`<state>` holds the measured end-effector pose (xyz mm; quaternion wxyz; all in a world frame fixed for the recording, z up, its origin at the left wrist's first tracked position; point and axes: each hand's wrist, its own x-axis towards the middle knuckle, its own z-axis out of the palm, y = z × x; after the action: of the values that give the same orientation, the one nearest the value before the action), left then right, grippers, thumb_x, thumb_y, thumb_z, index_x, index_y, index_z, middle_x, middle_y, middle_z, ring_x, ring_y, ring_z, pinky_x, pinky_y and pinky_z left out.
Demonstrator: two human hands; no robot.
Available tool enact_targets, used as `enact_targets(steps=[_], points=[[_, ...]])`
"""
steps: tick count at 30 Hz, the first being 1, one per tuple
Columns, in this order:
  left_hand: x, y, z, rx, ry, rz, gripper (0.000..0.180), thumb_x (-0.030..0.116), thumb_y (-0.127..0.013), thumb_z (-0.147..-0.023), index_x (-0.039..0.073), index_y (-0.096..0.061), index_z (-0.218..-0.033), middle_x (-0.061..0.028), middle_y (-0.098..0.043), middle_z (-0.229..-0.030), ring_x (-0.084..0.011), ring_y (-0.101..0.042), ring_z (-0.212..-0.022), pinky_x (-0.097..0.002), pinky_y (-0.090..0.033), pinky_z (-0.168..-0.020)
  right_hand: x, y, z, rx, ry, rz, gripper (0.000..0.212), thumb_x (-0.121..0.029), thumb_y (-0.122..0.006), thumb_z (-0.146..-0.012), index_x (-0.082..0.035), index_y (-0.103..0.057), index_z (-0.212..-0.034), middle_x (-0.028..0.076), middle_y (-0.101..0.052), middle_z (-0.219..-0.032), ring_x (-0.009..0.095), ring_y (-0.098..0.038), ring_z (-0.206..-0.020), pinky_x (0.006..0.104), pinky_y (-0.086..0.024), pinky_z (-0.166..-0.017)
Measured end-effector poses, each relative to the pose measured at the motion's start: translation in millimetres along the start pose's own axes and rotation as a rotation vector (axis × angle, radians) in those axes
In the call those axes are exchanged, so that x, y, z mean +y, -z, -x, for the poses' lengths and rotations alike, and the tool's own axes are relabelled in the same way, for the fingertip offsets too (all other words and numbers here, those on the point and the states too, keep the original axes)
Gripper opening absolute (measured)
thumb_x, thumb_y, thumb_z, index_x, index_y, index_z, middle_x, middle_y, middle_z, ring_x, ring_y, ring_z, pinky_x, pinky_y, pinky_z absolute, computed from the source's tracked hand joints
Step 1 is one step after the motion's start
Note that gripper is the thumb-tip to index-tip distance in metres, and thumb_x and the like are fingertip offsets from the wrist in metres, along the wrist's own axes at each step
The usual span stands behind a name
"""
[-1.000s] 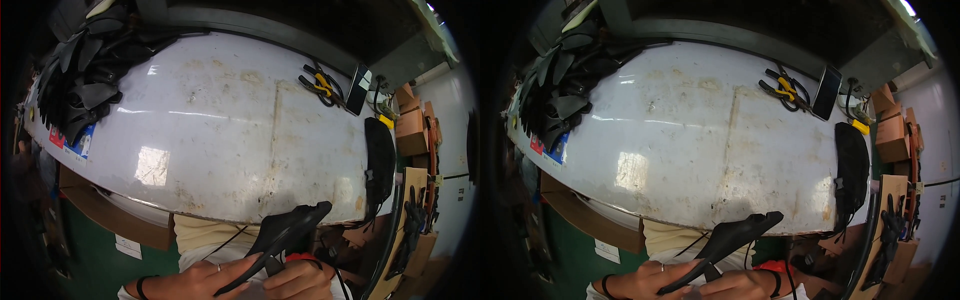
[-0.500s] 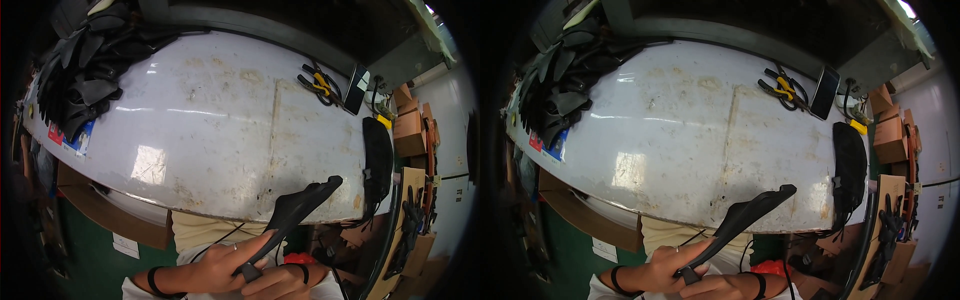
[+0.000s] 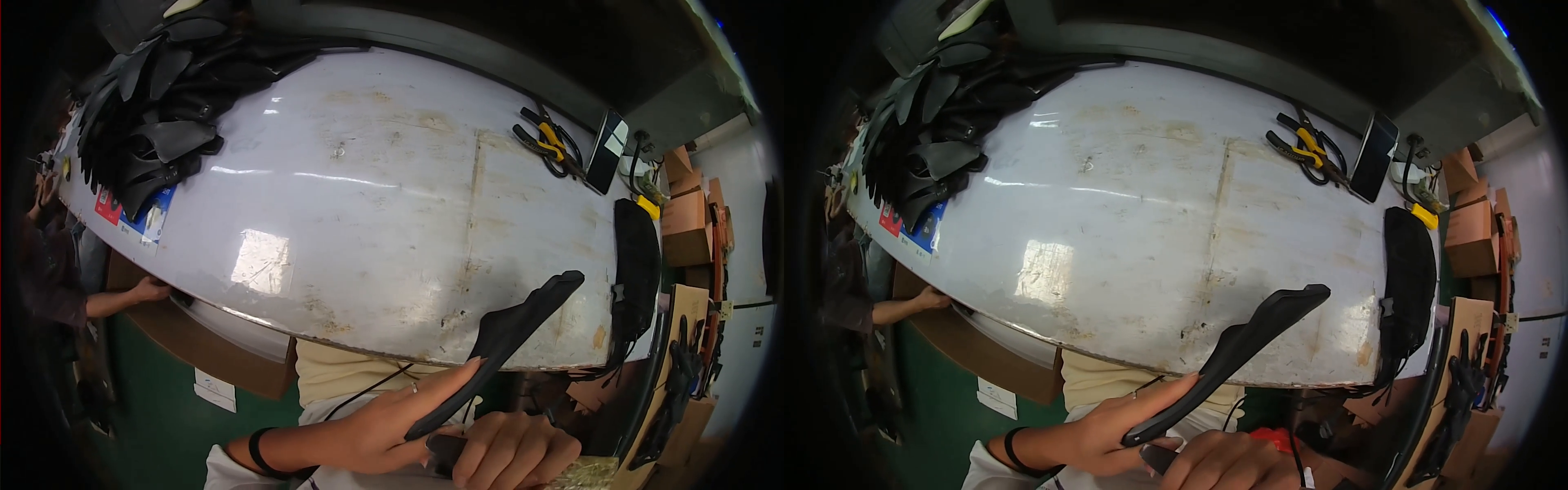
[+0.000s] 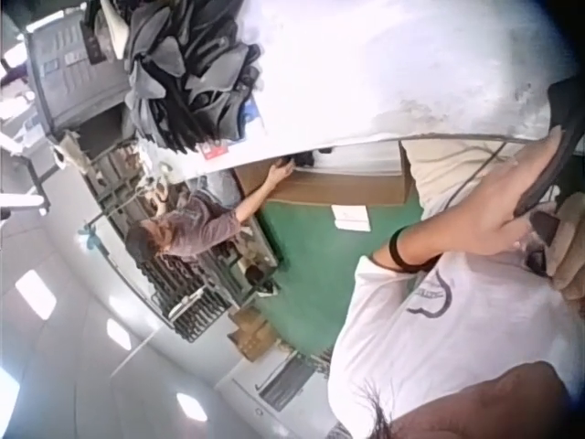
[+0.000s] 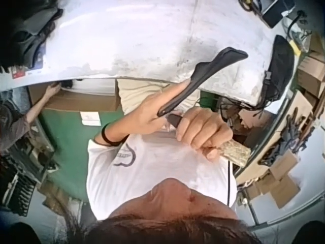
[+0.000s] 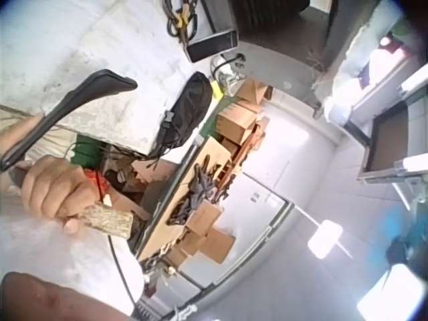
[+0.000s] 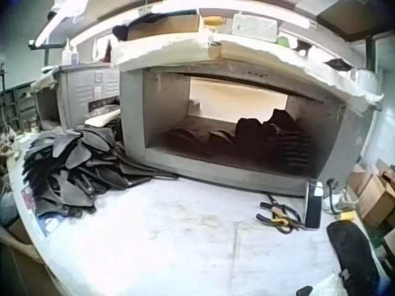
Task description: The person uses a tool to scrape the edges of a bicycle saddle before picking up another saddle from a pile to repeat the process.
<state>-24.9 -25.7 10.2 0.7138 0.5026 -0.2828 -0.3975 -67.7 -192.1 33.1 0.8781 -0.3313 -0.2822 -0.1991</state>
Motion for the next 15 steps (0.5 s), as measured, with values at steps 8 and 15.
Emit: enact_targets(steps=[8,15], points=[[-9,-4,-2,-0.037,-0.103,-0.158,0.104,-0.012,-0.056,-0.076,0.004,-0.008,-0.167,-0.0269,-0.026,-0.166,-0.0410,-0.048,-0.141,-0.0401,-0.042,-0.112,9,-9,-12,-0.012,-0.099,0.173,0.023,-0.011,-0.063,-0.096,-0.006,-0.048,-0.079,0.009,-0.061,-0.066,0.019,-0.061,-0.054,0.0364,-0.056,-0.059],[0,-8,12,0.075,0.044,-0.011,0.085,-0.009,-0.053,-0.091,0.010,-0.017,-0.166,-0.0226,-0.048,-0.153,-0.0224,-0.072,-0.082,-0.0335,-0.060,-0.070,11,25,-15,-0.137,-0.092,-0.114,0.019,-0.012,-0.068,-0.096,-0.002,-0.054,-0.089,0.011,-0.059,-0.064,0.022,-0.063,-0.055,0.0391,-0.057,-0.057]])
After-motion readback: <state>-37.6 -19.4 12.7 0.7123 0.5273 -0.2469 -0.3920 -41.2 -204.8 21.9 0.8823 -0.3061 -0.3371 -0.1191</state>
